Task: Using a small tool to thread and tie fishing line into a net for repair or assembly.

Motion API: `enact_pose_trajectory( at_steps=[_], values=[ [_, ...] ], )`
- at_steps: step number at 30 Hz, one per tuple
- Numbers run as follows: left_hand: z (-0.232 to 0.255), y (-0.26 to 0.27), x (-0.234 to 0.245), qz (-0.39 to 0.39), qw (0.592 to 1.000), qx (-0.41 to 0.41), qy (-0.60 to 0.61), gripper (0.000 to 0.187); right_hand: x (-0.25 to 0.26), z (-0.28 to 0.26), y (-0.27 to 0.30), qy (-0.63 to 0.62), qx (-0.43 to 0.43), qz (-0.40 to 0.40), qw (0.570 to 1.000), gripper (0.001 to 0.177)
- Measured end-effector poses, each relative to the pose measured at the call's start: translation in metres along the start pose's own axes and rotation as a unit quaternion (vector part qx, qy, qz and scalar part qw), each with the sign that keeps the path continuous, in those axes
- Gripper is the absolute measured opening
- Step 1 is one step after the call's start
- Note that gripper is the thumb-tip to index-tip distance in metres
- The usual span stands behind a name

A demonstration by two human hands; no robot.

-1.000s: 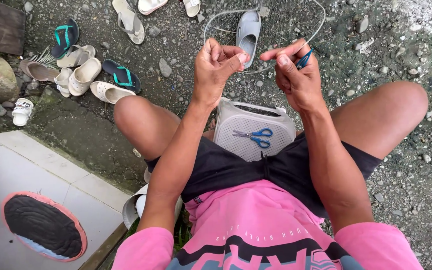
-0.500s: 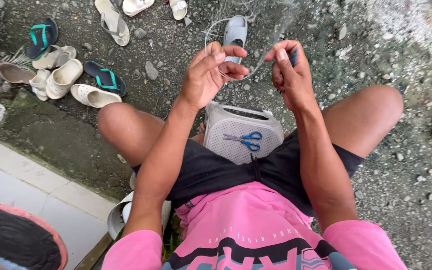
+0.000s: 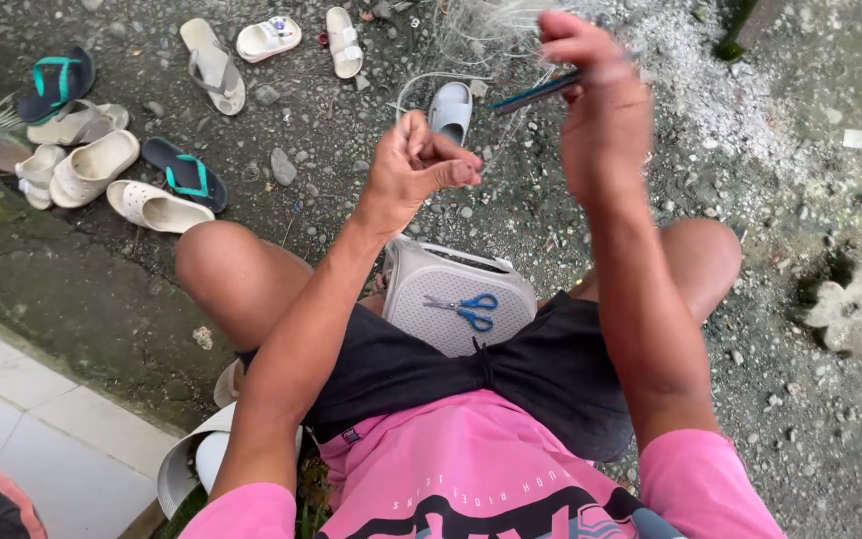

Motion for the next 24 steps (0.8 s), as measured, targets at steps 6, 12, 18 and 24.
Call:
enact_pose_trajectory(
  at_steps=[6, 12, 18, 24],
  values=[
    [0.006, 0.013, 0.02, 0.098, 0.995, -0.03, -0.015, 0.047, 0.006, 0.003, 0.036, -0.13, -0.032, -0.182, 0.974, 0.027],
    [0.02, 0.015, 0.01, 0.126, 0.969, -0.096, -0.188, 0.048, -0.031, 0.003, 0.06, 0.272, 0.105, -0.225, 0.93, 0.015],
    [0.032, 0.017, 0.002, 0.145, 0.952, -0.136, -0.232, 0.048, 0.005, 0.013, 0.043, 0.22, 0.051, -0.149, 0.963, 0.007],
    [0.052, 0.018, -0.022, 0.103, 0.947, -0.164, -0.258, 0.047, 0.028, 0.013, 0.041, 0.234, 0.052, -0.105, 0.965, 0.006]
  ],
)
Point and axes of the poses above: each hand's wrist, its own y-axis away from the middle knuckle, its own x-axis out of the back of the hand, z = x × y, the point moved 6 cm from there along -y, towards the middle knuckle, and after that the axes turned 15 degrees about -x, right-handed, at the moved point
